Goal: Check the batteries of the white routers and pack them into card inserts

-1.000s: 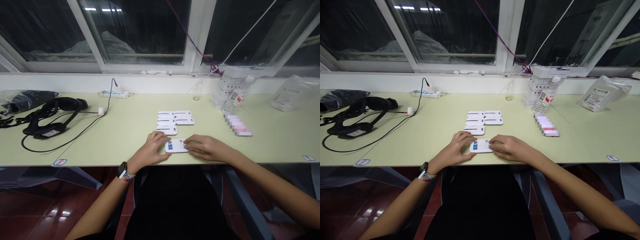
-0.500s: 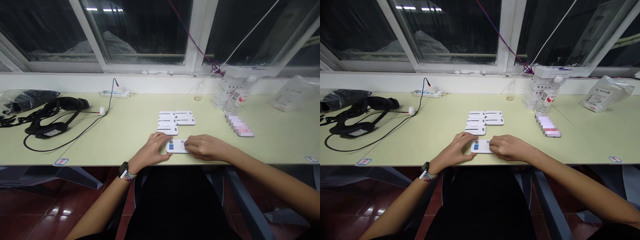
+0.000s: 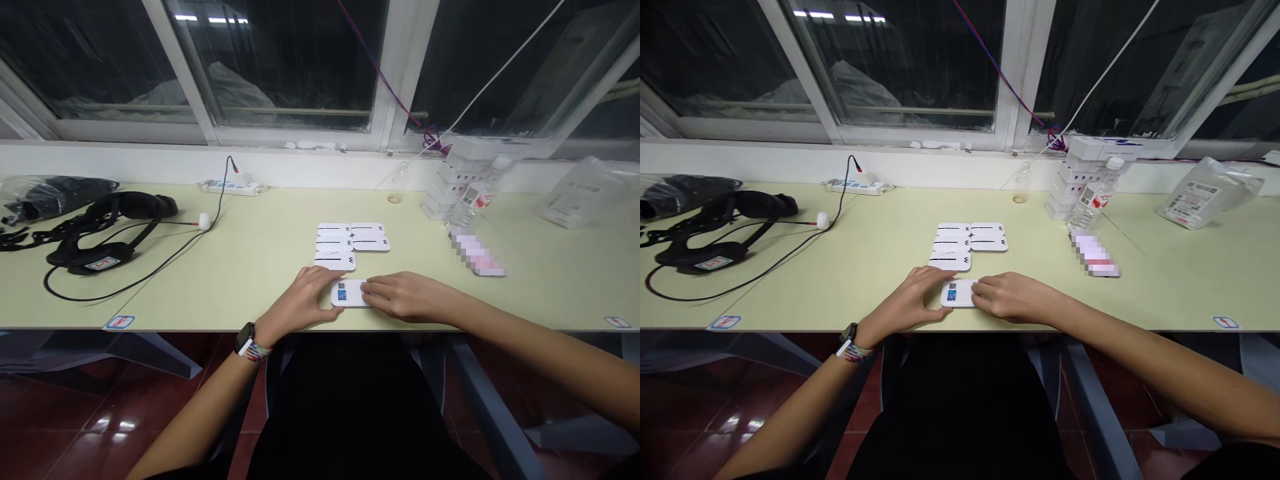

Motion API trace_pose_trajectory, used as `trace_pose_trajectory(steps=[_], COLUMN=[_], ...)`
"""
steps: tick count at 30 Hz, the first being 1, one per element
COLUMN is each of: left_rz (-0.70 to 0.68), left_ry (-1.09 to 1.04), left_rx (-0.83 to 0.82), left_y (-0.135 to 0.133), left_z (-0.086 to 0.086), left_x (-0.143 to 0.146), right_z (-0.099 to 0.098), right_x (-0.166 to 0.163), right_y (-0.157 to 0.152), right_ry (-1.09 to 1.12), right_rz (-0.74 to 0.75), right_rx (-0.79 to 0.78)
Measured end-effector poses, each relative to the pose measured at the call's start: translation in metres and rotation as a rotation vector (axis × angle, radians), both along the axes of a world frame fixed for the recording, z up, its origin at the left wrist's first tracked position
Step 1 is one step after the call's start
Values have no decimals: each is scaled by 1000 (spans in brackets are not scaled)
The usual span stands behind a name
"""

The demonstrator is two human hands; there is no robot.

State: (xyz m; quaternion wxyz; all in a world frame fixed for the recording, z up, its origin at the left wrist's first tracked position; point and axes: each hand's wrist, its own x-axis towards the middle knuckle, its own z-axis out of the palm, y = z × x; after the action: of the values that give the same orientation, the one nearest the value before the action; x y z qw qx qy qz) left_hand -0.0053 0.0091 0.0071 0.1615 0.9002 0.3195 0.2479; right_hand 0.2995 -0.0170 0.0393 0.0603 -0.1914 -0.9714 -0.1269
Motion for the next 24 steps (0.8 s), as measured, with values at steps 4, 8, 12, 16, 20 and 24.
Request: trace_pose_trajectory(steps=[4,8,12,16,20,24], left_rz=[7,12,17,16,21,24], left_ry=[-5,-8,-13,-10,-4,-3], left_rx=[-28,-40,-58,-71,-76,-65], left_y=[-1,-1,-1,-2,-1,-1], left_z=[2,3,3,4,4,3], left_x=[0,-1,0,0,0,1], right_z=[-2,-5,-8,-11,-12,-8], right_x=[-2,-3,-5,-6,-7,-10], right_y=[0,-1,-1,-1,0,-1], right_ry=[-50,-69,-47,-27,-21,-9], right_rz=[11,11,6,5,-4,-19], right_rx=[21,61,67,64,68,47])
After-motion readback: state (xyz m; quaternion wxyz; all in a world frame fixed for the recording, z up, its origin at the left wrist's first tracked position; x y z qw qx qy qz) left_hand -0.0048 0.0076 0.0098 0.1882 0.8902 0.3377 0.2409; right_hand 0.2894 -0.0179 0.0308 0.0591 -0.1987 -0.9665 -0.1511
